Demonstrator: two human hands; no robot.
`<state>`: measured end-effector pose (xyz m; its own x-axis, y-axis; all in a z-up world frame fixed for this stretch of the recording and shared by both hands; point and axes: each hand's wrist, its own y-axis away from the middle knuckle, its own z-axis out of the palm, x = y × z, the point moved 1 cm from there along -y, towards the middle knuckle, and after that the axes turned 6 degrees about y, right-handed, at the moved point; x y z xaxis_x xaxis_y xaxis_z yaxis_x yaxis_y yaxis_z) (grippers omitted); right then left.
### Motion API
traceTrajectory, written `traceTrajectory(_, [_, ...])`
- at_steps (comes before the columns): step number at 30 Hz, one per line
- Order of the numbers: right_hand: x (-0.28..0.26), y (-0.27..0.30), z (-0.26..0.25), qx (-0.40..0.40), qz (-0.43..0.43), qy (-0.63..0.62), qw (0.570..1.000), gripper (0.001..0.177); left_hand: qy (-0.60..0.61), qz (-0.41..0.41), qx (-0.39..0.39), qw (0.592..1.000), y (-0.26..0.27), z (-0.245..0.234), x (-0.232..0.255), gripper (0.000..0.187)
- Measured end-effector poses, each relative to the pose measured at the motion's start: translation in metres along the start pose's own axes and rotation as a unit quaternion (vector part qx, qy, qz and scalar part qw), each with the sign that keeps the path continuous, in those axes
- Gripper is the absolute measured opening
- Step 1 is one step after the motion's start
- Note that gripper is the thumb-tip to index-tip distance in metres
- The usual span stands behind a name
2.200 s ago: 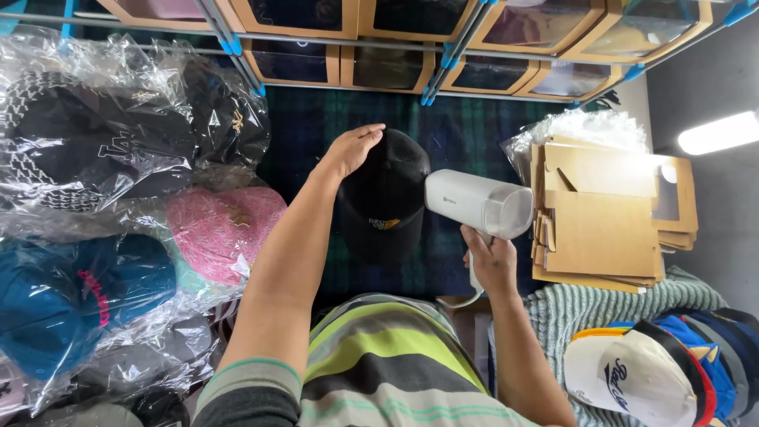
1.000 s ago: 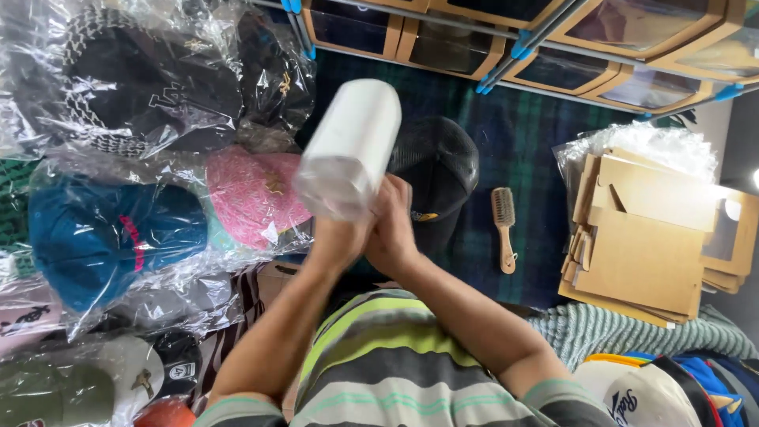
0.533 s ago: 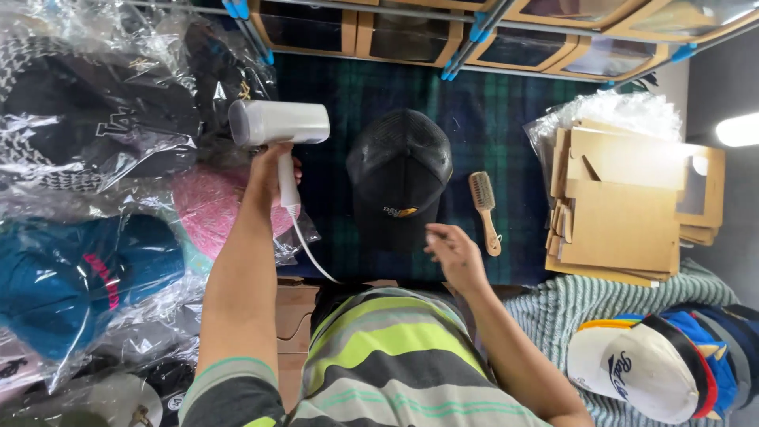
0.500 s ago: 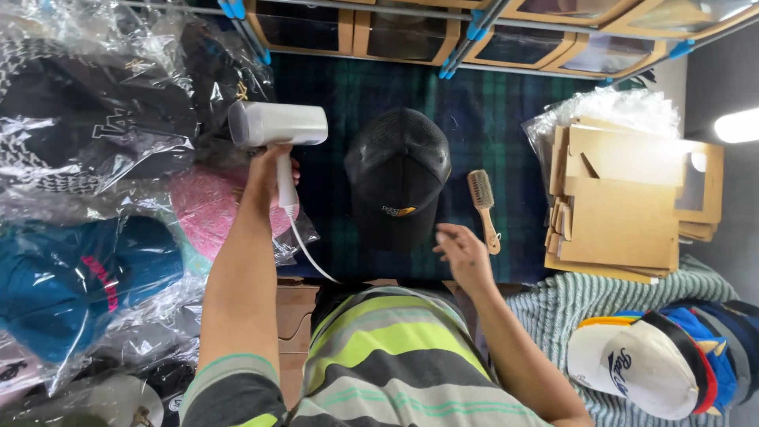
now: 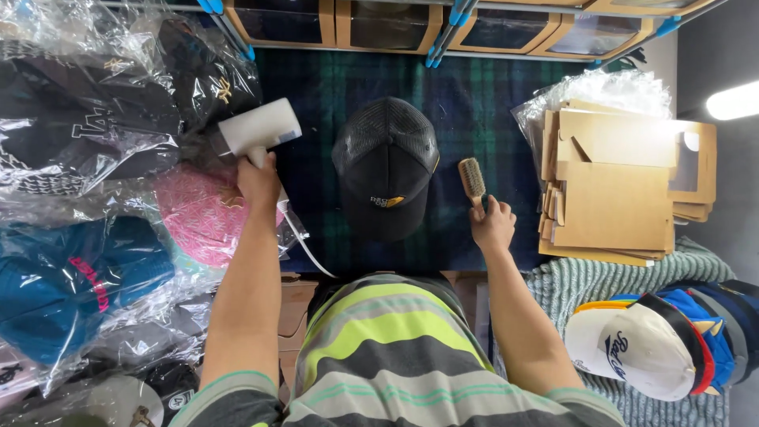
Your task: The person uses a handheld steamer on a baseball cap, brushes the hat, assembles a cardboard shipping box, and prepares to package the item.
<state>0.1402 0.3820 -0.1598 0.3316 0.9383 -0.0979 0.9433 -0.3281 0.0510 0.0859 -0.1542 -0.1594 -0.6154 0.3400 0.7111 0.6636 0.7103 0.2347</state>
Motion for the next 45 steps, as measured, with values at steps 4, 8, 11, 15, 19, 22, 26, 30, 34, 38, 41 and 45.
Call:
traceTrajectory(4, [0.01, -0.014, 0.025, 0.012, -0.031, -0.007, 0.999, 0.047, -0.058, 0.046, 0.092, 0.993, 0.054, 0.004, 0.009, 0.062])
traceTrajectory(8, [-0.043, 0.003, -0.062, -0.047, 0.019, -0.246, 0.968, 0.022, 0.152, 0.313, 0.067, 0.935, 0.131, -0.006, 0.064, 0.048])
traceTrajectory(11, [-0.096, 0.031, -0.134, 0.053, -0.122, -0.334, 0.933, 0.028, 0.245, 0.303, -0.103, 0.915, 0.163, -0.009, 0.102, 0.05])
traceTrajectory(15, [-0.153, 0.057, -0.174, 0.196, -0.408, -0.204, 0.868, 0.05, 0.265, 0.26, -0.24, 0.897, 0.162, -0.003, 0.136, 0.054])
traceTrajectory(19, [-0.158, 0.011, -0.145, 0.165, -0.379, -0.266, 0.871, 0.037, 0.265, 0.269, -0.238, 0.895, 0.156, 0.009, 0.128, 0.051])
traceTrajectory(22, [-0.131, 0.006, -0.106, -0.035, -0.103, -0.438, 0.892, 0.041, 0.25, 0.264, -0.232, 0.902, 0.155, 0.01, 0.124, 0.053])
traceTrajectory(26, [-0.14, 0.033, -0.117, -0.11, 0.101, -0.553, 0.82, 0.041, 0.257, 0.239, -0.223, 0.909, 0.157, 0.019, 0.127, 0.053])
traceTrajectory(30, [-0.141, 0.051, -0.109, -0.131, 0.146, -0.547, 0.814, 0.04, 0.251, 0.211, -0.233, 0.916, 0.157, 0.01, 0.126, 0.055])
traceTrajectory(34, [-0.103, 0.034, -0.087, -0.149, 0.139, -0.501, 0.841, 0.039, 0.227, 0.19, -0.245, 0.923, 0.161, 0.005, 0.125, 0.058])
traceTrajectory(38, [-0.059, -0.016, -0.045, -0.155, 0.135, -0.446, 0.871, 0.035, 0.226, 0.177, -0.249, 0.925, 0.165, 0.002, 0.123, 0.059])
traceTrajectory(41, [-0.032, -0.037, -0.024, -0.142, 0.137, -0.33, 0.923, 0.033, 0.227, 0.131, -0.25, 0.932, 0.169, -0.003, 0.116, 0.06])
traceTrajectory(45, [0.001, -0.049, 0.014, -0.124, 0.12, -0.225, 0.959, 0.031, 0.225, 0.075, -0.271, 0.933, 0.165, -0.005, 0.103, 0.064])
